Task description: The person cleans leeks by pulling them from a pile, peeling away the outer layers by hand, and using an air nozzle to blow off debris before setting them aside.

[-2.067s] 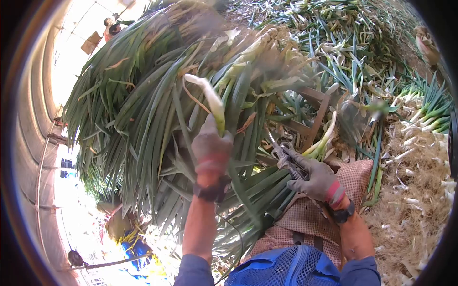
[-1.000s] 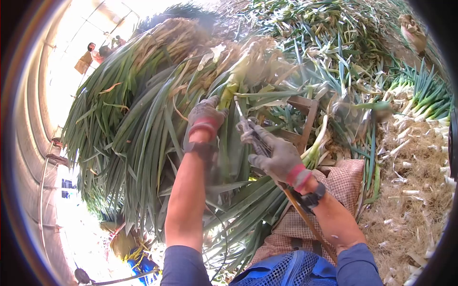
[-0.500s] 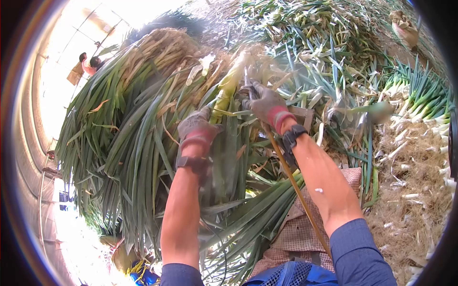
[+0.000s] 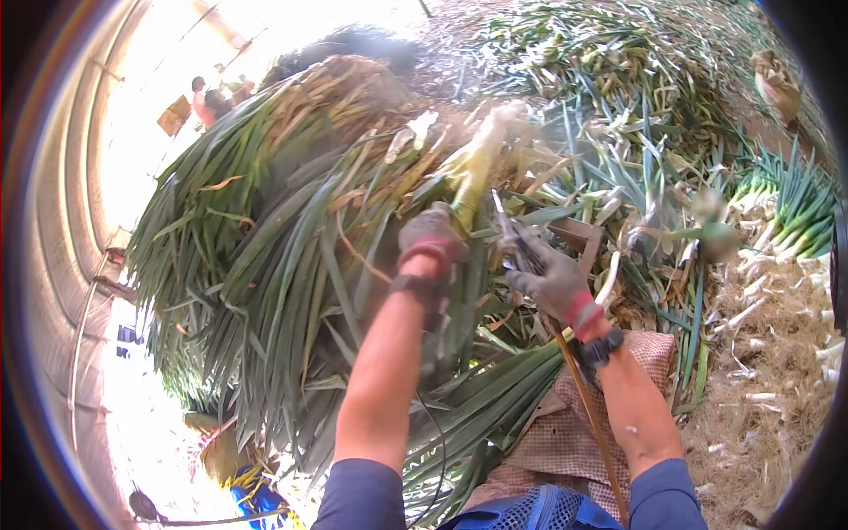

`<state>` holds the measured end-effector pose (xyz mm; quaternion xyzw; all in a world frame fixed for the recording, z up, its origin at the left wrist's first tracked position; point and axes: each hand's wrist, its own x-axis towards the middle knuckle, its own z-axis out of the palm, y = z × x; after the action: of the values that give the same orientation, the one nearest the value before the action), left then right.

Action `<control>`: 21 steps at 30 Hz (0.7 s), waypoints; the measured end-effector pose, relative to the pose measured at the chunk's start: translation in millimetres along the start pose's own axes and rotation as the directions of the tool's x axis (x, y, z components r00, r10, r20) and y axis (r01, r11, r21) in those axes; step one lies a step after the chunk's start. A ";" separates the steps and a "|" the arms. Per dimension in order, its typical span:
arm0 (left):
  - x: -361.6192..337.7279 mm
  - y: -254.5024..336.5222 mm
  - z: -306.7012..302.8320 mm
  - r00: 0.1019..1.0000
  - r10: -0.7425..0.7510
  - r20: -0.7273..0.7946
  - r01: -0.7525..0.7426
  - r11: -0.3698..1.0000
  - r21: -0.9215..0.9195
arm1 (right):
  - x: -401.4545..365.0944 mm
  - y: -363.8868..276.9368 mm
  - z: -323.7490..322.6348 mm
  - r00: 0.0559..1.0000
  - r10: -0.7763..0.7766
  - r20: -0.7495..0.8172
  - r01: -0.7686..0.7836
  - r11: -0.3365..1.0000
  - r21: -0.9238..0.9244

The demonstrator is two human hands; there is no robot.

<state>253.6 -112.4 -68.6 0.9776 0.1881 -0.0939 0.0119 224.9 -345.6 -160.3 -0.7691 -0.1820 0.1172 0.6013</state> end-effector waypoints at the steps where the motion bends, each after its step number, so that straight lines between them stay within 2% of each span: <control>1: -10.6 3.1 6.5 1.000 0.009 -0.010 -0.009 1.000 -0.013 | -11.6 4.5 5.2 1.000 -0.025 -0.016 0.027 0.993 0.117; 4: -46.9 2.2 20.8 1.000 -0.005 0.015 0.006 0.999 -0.044 | -63.1 -19.0 5.6 0.999 0.034 0.031 -0.044 0.902 0.430; 7: -89.7 4.5 28.6 0.999 -0.010 0.049 0.015 0.997 -0.082 | -110.8 -26.3 7.0 0.997 -0.032 0.068 0.017 0.978 0.209; 8: -102.7 1.3 29.3 0.999 -0.010 0.049 0.015 0.995 -0.095 | -124.1 -43.2 0.3 0.993 0.009 0.121 -0.021 0.995 0.096; 9: -109.2 -4.3 39.2 1.000 0.005 -0.021 -0.007 0.994 -0.110 | -128.5 -43.6 0.7 0.992 0.032 0.119 -0.038 0.998 0.055; 11: -121.1 -10.0 44.0 1.000 -0.019 -0.002 0.019 0.994 -0.108 | -135.4 -41.6 3.6 0.990 0.076 0.116 -0.074 0.997 -0.023; 14: -135.9 -10.7 43.3 0.999 -0.043 -0.013 0.041 0.995 -0.094 | -116.7 -30.3 5.5 0.995 0.103 -0.003 -0.103 0.994 -0.042; 15: -134.1 -16.2 50.1 0.999 -0.037 -0.026 0.034 0.995 -0.098 | -115.9 -27.4 5.6 1.000 0.013 -0.025 -0.013 1.000 -0.027; 18: -143.5 -16.6 52.6 0.999 -0.029 -0.021 0.027 0.995 -0.096 | -122.9 -47.6 -1.0 0.988 0.095 0.124 -0.080 0.990 -0.120; 19: -146.6 -14.8 51.3 1.000 -0.027 -0.017 0.025 0.995 -0.094 | -113.9 -38.4 5.1 0.989 0.099 0.113 -0.077 0.980 -0.184; 21: -150.2 -15.5 53.7 1.000 -0.024 -0.013 0.023 0.993 -0.113 | -85.7 -40.1 6.0 0.987 0.142 0.070 -0.127 0.974 -0.186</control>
<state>101.3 -156.1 -92.9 0.9737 0.2047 -0.0764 0.0648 139.3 -368.0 -126.3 -0.8257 -0.1639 0.1724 0.5115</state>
